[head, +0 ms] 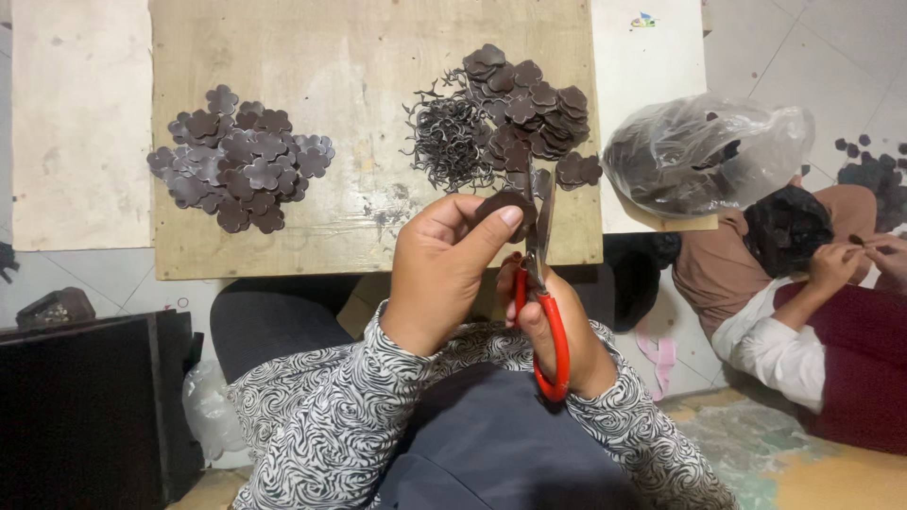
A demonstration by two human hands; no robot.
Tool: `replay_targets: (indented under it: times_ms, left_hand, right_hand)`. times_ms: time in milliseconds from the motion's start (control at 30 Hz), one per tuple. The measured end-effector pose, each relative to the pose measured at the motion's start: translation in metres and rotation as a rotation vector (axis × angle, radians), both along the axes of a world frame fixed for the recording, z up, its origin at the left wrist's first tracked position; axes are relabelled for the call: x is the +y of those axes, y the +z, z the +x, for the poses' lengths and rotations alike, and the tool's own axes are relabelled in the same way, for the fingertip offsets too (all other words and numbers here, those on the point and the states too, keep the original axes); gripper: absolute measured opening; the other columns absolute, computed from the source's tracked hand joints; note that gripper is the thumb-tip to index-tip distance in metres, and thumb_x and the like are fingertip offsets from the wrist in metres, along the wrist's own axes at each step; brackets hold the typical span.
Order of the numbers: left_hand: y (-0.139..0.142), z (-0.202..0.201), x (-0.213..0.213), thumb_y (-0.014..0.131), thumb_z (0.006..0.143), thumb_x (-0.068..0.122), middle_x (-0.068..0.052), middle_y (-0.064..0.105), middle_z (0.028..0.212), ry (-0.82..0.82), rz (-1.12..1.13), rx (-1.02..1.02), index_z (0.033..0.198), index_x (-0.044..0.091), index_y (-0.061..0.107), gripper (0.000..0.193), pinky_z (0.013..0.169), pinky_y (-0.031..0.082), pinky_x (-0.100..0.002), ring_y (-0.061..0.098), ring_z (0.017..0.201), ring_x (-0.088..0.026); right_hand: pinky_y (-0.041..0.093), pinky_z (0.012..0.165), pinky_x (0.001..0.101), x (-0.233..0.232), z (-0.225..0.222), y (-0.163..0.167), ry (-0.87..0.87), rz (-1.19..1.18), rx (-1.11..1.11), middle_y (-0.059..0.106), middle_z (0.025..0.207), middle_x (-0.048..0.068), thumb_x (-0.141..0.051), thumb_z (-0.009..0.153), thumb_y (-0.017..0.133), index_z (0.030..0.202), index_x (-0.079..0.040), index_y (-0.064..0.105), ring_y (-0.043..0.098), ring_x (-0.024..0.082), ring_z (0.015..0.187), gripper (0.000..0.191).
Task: The person uses red-handled scissors to trim the edges of dark brown flower-shaped pieces. They hold each piece in the left hand and cut with the right hand, placing finished pieces on a wooden board. A second person is visible in the background working with similar materials.
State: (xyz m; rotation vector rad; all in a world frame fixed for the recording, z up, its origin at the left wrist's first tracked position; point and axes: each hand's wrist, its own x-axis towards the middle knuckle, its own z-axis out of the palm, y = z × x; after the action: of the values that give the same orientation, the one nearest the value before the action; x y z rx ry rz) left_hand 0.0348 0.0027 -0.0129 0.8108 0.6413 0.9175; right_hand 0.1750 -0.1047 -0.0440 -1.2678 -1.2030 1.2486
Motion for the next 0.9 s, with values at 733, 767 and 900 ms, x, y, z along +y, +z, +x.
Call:
replay_targets:
  times_ms: [733, 767, 900]
  left_hand:
    - [0.0, 0.008, -0.002, 0.072, 0.097, 0.011, -0.004, 0.074, 0.093, 0.05, 0.006, 0.082, 0.1, -0.002, 0.071, 0.013, 0.075, 0.054, -0.022, 0.066, 0.082, -0.006]
    - [0.0, 0.007, -0.002, 0.072, 0.097, 0.011, -0.004, 0.075, 0.093, 0.05, -0.014, 0.093, 0.1, -0.002, 0.071, 0.013, 0.074, 0.054, -0.022, 0.066, 0.082, -0.006]
    - [-0.001, 0.005, 0.0, 0.072, 0.098, 0.012, -0.004, 0.075, 0.096, 0.037, -0.005, 0.067, 0.103, -0.002, 0.071, 0.015, 0.079, 0.055, -0.023, 0.067, 0.086, -0.007]
  right_hand:
    - [0.042, 0.066, 0.024, -0.002, -0.012, -0.01, -0.089, -0.036, 0.157, 0.044, 0.09, 0.001, -0.065, 0.101, 0.051, 0.105, -0.004, 0.049, 0.045, 0.009, 0.075, 0.062]
    - [0.041, 0.065, 0.024, -0.002, -0.012, -0.011, -0.084, -0.041, 0.177, 0.044, 0.089, 0.001, -0.064, 0.101, 0.051, 0.104, -0.004, 0.049, 0.044, 0.009, 0.074, 0.061]
    - [0.036, 0.058, 0.0228, -0.004, -0.013, -0.012, -0.113, -0.095, 0.194, 0.041, 0.081, -0.001, -0.063, 0.102, 0.049, 0.101, -0.004, 0.05, 0.041, 0.008, 0.068, 0.059]
